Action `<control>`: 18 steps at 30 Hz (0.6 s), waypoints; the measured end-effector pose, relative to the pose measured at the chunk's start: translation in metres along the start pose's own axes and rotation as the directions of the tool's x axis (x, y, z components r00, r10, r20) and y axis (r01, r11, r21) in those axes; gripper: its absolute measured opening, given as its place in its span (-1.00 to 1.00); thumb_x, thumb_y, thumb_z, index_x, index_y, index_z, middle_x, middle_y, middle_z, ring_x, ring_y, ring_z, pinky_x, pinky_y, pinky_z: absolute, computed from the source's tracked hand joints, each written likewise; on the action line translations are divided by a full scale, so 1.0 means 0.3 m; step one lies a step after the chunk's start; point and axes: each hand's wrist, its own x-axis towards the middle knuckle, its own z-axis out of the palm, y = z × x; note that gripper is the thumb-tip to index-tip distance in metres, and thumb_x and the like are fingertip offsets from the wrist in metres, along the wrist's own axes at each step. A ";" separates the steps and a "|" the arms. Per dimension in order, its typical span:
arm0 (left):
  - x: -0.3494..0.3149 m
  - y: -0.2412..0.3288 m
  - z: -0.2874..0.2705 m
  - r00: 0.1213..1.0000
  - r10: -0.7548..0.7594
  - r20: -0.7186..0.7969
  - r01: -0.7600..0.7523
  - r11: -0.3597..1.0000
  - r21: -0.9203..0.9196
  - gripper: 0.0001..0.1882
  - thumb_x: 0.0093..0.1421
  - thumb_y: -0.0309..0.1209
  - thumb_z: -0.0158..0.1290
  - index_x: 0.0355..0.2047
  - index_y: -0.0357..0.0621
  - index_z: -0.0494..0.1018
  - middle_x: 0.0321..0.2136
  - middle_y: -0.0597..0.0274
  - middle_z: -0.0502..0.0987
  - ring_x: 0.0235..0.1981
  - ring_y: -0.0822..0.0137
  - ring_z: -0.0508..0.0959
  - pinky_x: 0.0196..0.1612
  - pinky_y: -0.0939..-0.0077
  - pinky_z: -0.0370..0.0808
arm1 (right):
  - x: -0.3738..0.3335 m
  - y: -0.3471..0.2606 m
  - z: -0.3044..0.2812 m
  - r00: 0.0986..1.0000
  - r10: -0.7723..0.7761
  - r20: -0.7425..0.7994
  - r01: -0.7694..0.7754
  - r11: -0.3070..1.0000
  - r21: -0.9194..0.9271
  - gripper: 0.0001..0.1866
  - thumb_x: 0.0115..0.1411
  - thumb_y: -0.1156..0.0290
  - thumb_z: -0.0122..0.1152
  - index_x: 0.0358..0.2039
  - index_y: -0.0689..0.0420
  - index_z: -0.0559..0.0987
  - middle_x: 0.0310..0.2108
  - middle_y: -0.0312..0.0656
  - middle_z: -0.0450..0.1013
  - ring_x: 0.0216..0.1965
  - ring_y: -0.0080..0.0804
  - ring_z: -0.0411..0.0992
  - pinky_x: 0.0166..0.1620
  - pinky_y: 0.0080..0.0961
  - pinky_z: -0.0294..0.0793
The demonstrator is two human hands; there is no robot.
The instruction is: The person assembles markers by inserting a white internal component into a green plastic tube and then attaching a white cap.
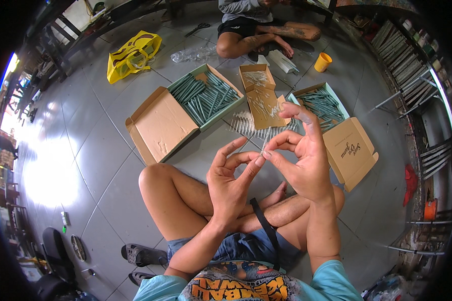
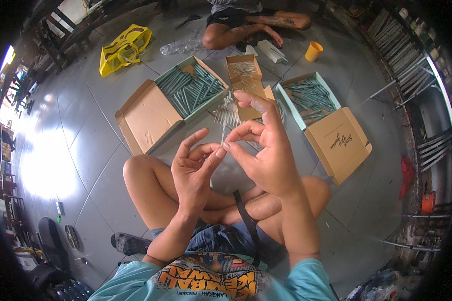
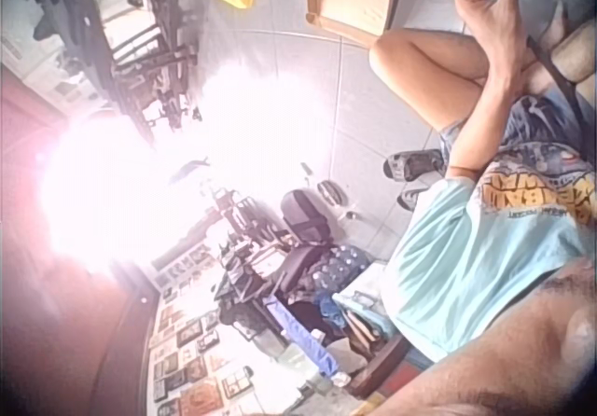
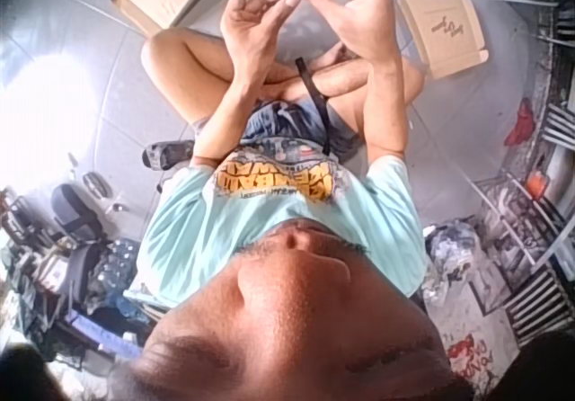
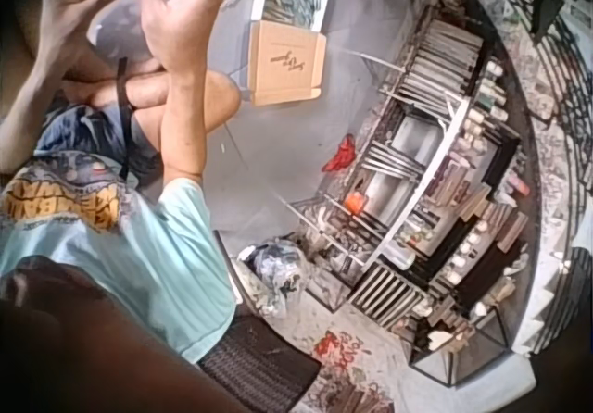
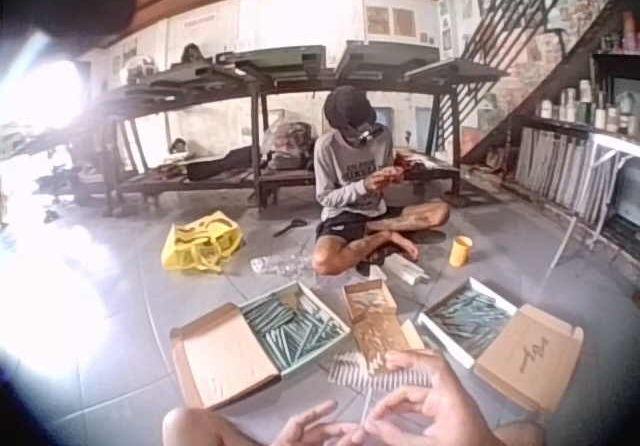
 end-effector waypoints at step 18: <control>-0.006 0.005 -0.008 0.950 -0.293 0.104 0.311 0.897 -0.314 -0.35 0.21 -0.57 0.21 0.24 -0.40 0.15 -0.01 -0.03 0.54 -0.04 0.30 0.59 0.11 0.42 0.51 | -0.007 0.023 -0.011 0.999 -0.036 -0.031 0.034 0.998 -0.058 -0.19 0.01 0.82 0.27 0.28 0.15 0.22 0.08 -0.11 0.20 -0.23 -0.50 0.54 -0.06 -0.56 0.51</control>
